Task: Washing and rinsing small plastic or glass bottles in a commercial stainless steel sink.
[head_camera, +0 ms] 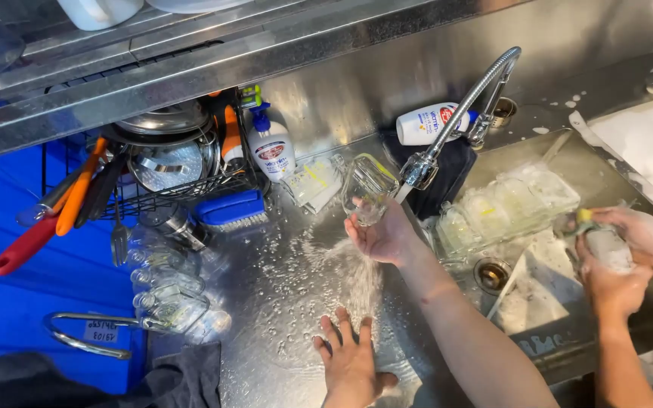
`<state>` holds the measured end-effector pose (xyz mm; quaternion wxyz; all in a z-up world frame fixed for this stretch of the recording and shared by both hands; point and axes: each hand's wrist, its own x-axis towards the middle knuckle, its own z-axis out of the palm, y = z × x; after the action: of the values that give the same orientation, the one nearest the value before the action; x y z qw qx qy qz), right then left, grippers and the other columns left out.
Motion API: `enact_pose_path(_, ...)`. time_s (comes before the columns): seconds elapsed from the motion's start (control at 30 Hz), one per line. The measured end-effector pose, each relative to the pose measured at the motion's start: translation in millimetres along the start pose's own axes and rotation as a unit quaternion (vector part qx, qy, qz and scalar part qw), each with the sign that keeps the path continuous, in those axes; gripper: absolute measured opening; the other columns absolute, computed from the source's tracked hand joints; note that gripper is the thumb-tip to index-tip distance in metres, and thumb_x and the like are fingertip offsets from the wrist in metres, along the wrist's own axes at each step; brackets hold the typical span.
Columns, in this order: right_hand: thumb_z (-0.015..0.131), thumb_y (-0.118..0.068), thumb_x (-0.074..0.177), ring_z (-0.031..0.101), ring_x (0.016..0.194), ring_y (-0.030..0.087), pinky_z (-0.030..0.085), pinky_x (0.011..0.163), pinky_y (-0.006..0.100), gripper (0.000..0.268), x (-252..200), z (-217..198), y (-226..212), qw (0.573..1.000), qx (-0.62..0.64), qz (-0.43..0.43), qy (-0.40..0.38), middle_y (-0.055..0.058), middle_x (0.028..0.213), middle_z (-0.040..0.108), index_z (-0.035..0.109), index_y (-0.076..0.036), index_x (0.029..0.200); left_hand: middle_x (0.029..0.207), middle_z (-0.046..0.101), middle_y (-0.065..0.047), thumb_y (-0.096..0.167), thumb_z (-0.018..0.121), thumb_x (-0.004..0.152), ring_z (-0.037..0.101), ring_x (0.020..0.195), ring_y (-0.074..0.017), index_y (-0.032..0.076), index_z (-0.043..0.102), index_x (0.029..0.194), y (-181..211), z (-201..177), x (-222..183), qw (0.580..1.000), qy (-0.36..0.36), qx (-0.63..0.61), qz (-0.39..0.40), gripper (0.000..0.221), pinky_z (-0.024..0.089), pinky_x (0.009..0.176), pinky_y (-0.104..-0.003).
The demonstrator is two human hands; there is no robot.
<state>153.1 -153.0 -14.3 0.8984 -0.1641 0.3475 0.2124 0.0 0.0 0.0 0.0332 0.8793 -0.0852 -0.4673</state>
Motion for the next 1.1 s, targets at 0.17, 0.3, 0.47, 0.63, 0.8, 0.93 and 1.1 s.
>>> enact_pose_path(0.17,0.054,-0.046,0.104,0.069,0.066,0.021,0.064,0.058,0.028,0.035,-5.2,6.4,0.5,0.999,-0.048,-0.021,-0.01,0.006,0.079,0.065,0.061,-0.013,0.097,0.17,-0.024,-0.018,0.054,0.071,0.082,-0.019,0.155,-0.0507,0.024,0.001,0.165,1.9,-1.5,0.0,1.0,0.011,0.002,0.004,0.112,-0.001,0.126,-0.066)
enact_pose_path(0.3,0.069,-0.063,0.092,0.071,0.085,0.021,0.063,0.074,0.029,0.044,38.0,-23.1,-12.3,0.998,-0.051,-0.019,0.044,0.007,0.097,0.068,0.063,-0.02,0.101,0.17,-0.012,-0.022,0.059,0.072,0.071,-0.007,0.153,-0.0514,0.021,0.01,0.165,-6.1,13.6,17.4,0.998,0.044,0.043,0.026,0.119,0.009,0.12,-0.069)
enact_pose_path(0.47,0.061,-0.052,0.1,0.066,0.092,0.013,0.06,0.078,0.021,0.03,20.7,-15.9,2.9,0.988,-0.144,-0.04,0.035,0.001,0.103,0.066,0.069,-0.026,0.087,0.166,-0.003,-0.024,0.053,0.072,0.067,-0.01,0.154,-0.0507,0.022,0.026,0.161,-21.8,29.1,12.2,0.989,0.109,-0.074,0.072,0.11,-0.001,0.122,-0.067)
enact_pose_path(0.63,0.047,-0.037,0.104,0.063,0.093,0.007,0.06,0.082,0.016,0.023,23.0,-14.3,31.6,0.98,-0.187,0.002,0.063,-0.001,0.108,0.058,0.069,-0.031,0.101,0.166,0.009,-0.027,0.057,0.068,0.062,-0.011,0.158,-0.0486,0.019,0.042,0.152,-44.5,73.7,29.3,0.954,0.219,-0.157,0.134,0.101,-0.011,0.125,-0.06)
enact_pose_path(0.8,0.071,-0.007,0.086,0.062,0.079,0.029,0.059,0.076,0.044,0.083,-38.0,59.6,111.3,0.867,-0.442,-0.228,0.012,0.024,0.138,0.054,0.021,-0.03,0.148,0.146,0.038,-0.023,0.052,0.062,0.094,0.021,0.143,-0.0491,0.017,0.059,0.138,-89.6,74.4,27.8,0.849,0.459,-0.249,0.077,0.057,0.012,0.114,-0.07)
enact_pose_path(0.93,0.082,-0.001,0.077,0.069,0.078,0.027,0.067,0.067,0.039,0.104,16.2,59.1,174.9,0.714,-0.536,-0.412,-0.182,0.011,0.093,0.062,0.012,-0.005,0.154,0.136,0.046,-0.022,0.067,0.044,0.097,0.034,0.13,-0.0498,0.016,0.055,0.141,-115.7,84.4,41.9,0.845,0.506,-0.168,0.055,0.068,0.026,0.1,-0.066)
enact_pose_path(1.1,0.082,-0.025,0.08,0.072,0.097,0.032,0.052,0.084,0.047,0.059,52.8,83.4,242.7,0.445,-0.8,-0.367,-0.169,0.004,0.125,0.067,0.059,-0.027,0.134,0.146,0.033,-0.028,0.036,0.08,0.07,0.024,0.138,-0.0544,0.004,0.055,0.141,-111.1,116.7,71.5,0.89,0.448,-0.084,0.035,0.082,0.02,0.11,-0.069)
